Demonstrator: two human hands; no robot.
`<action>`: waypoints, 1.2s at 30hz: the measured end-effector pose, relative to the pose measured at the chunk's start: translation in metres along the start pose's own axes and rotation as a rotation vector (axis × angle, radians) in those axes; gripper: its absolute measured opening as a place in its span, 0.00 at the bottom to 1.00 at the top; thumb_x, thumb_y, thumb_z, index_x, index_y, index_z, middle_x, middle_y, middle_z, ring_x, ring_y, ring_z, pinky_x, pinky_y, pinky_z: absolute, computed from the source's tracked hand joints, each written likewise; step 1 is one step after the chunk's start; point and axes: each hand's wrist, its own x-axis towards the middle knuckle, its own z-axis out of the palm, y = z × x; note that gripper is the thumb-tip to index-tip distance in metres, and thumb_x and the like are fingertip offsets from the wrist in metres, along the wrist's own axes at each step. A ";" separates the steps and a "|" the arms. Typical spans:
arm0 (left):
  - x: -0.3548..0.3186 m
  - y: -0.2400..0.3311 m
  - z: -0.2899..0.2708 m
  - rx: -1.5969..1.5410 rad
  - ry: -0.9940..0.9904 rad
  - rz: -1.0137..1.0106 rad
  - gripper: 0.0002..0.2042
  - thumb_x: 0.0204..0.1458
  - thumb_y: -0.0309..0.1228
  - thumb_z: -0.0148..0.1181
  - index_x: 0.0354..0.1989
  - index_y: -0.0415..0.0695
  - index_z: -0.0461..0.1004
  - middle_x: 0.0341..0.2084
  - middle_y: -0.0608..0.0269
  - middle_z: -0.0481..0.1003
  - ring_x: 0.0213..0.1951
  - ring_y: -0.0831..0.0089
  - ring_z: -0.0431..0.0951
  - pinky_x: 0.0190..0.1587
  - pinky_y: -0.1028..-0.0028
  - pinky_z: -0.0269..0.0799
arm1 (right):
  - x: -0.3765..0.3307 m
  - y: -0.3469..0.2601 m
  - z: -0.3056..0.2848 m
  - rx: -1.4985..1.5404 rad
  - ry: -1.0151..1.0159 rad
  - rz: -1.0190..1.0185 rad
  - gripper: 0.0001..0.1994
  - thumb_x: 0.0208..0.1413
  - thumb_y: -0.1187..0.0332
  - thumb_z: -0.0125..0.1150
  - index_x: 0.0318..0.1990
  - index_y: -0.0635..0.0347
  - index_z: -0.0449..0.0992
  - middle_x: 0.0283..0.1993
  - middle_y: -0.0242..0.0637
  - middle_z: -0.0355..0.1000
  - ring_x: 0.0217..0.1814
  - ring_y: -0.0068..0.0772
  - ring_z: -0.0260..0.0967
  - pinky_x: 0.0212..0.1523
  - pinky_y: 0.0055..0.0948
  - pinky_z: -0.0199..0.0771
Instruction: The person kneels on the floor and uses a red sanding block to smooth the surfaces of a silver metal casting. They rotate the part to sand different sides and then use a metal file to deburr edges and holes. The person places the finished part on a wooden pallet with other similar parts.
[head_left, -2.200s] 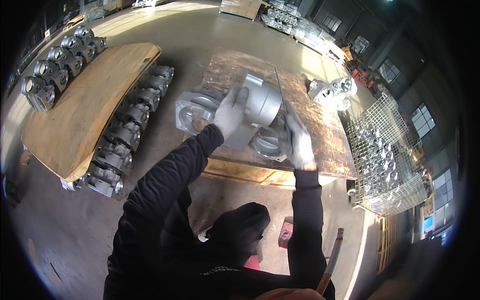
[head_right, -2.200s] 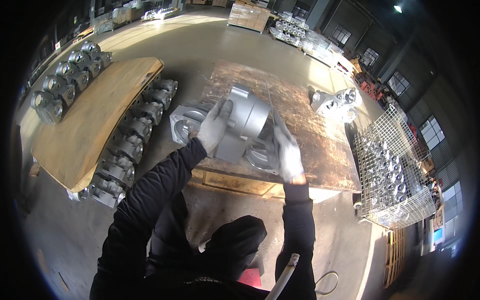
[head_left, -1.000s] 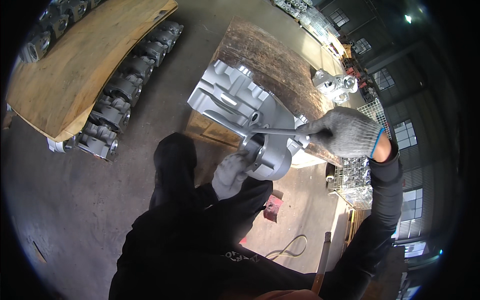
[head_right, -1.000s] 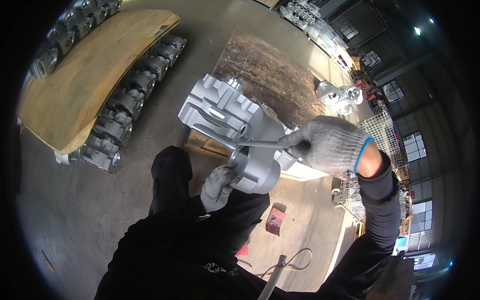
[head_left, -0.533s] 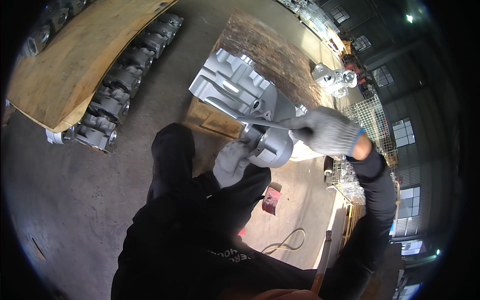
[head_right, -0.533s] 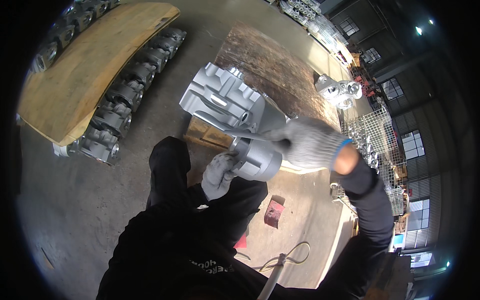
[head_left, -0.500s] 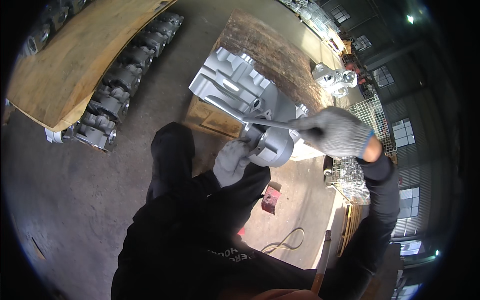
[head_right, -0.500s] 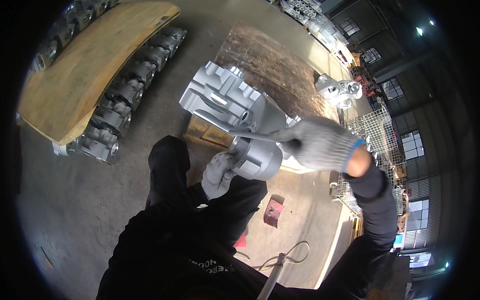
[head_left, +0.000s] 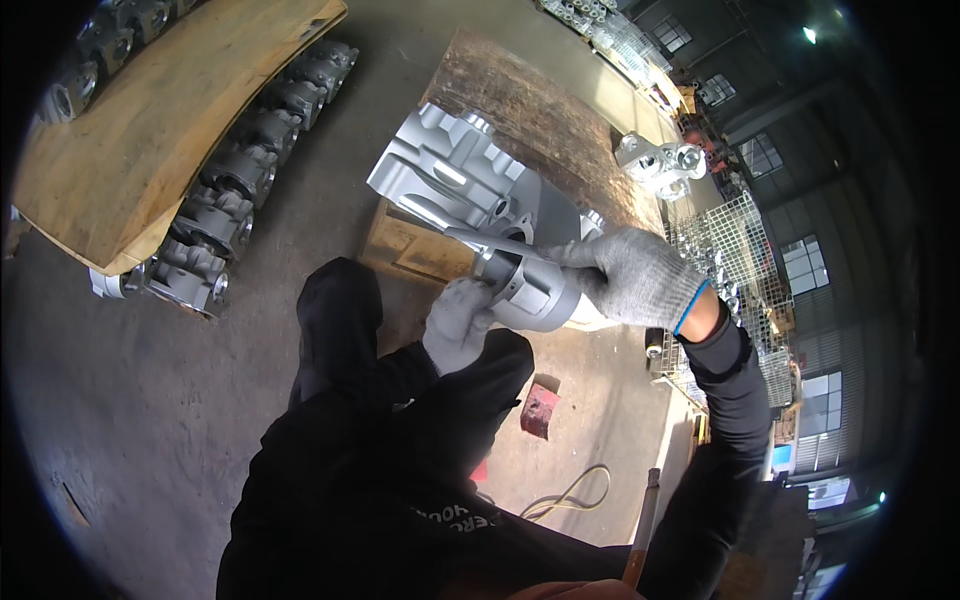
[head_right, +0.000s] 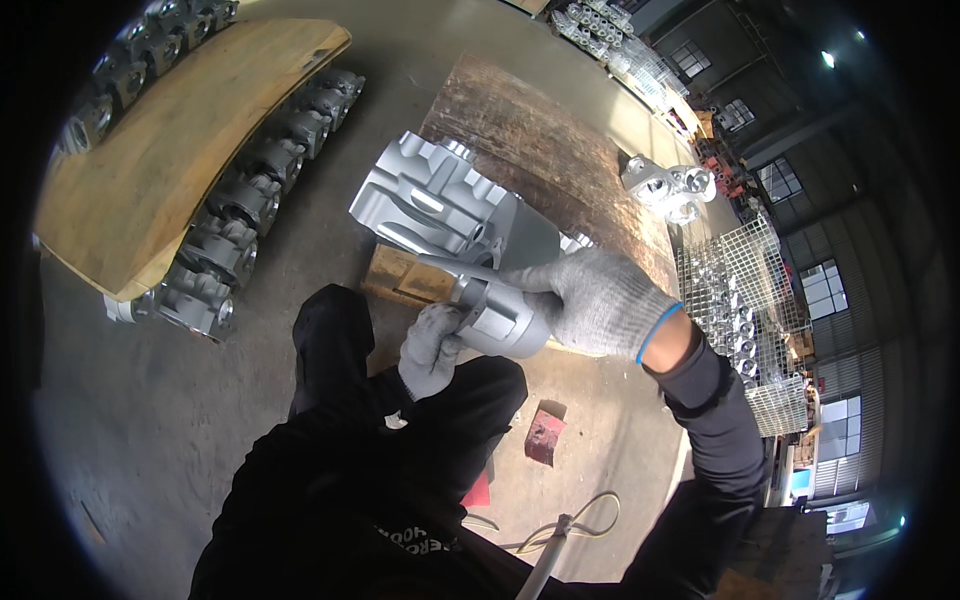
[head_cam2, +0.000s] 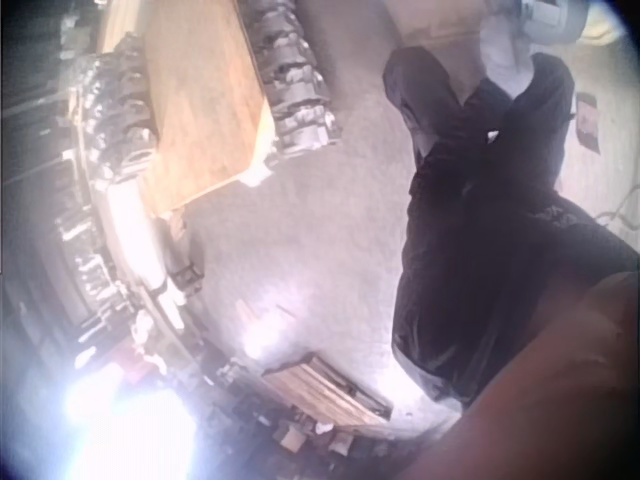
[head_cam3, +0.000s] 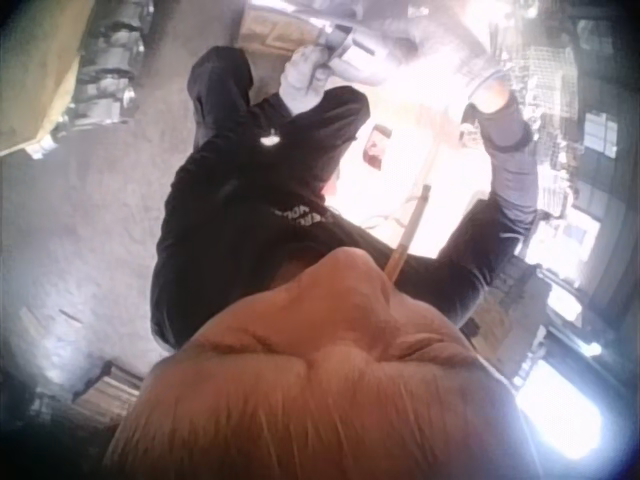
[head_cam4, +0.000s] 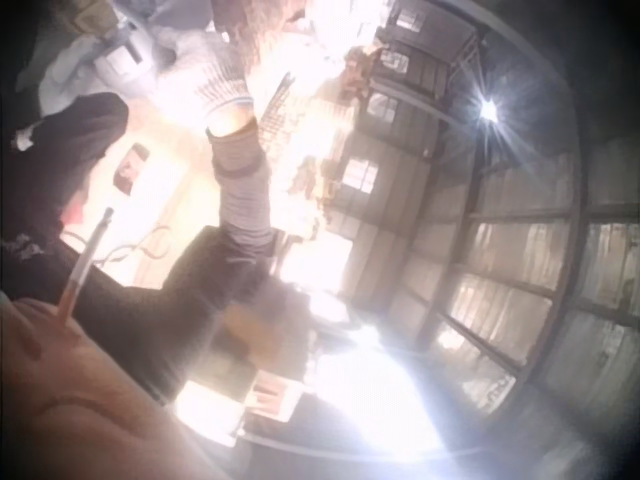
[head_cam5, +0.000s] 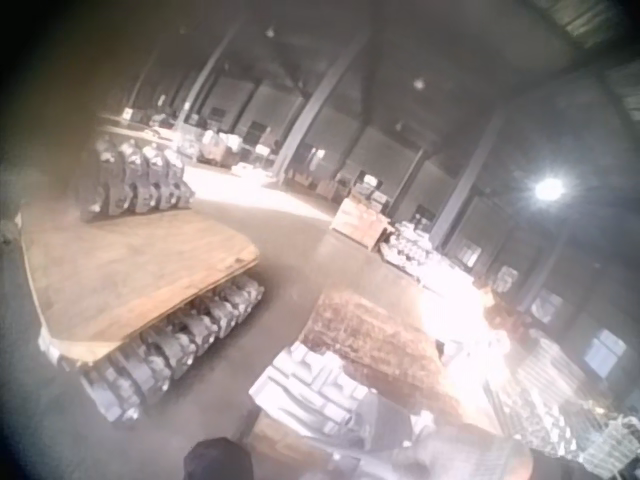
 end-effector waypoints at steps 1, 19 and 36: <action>0.002 0.001 0.000 0.003 -0.005 0.008 0.11 0.63 0.34 0.54 0.44 0.38 0.74 0.39 0.45 0.77 0.44 0.38 0.76 0.49 0.48 0.73 | -0.004 0.003 0.000 -0.006 -0.039 0.035 0.22 0.59 0.69 0.64 0.60 0.37 0.84 0.41 0.44 0.84 0.40 0.48 0.83 0.46 0.40 0.83; 0.020 0.006 0.001 -0.072 0.002 -0.008 0.09 0.63 0.34 0.55 0.41 0.40 0.73 0.35 0.47 0.75 0.41 0.40 0.75 0.45 0.51 0.71 | 0.005 0.029 0.002 0.398 -0.135 -0.107 0.19 0.71 0.64 0.60 0.66 0.53 0.78 0.49 0.44 0.85 0.47 0.32 0.81 0.53 0.31 0.79; 0.028 0.020 0.006 -0.118 0.053 -0.137 0.08 0.61 0.31 0.54 0.42 0.40 0.74 0.34 0.47 0.74 0.41 0.43 0.74 0.45 0.54 0.71 | 0.007 0.052 -0.004 0.772 -0.319 0.140 0.22 0.72 0.64 0.60 0.68 0.63 0.75 0.32 0.31 0.78 0.27 0.15 0.69 0.28 0.19 0.70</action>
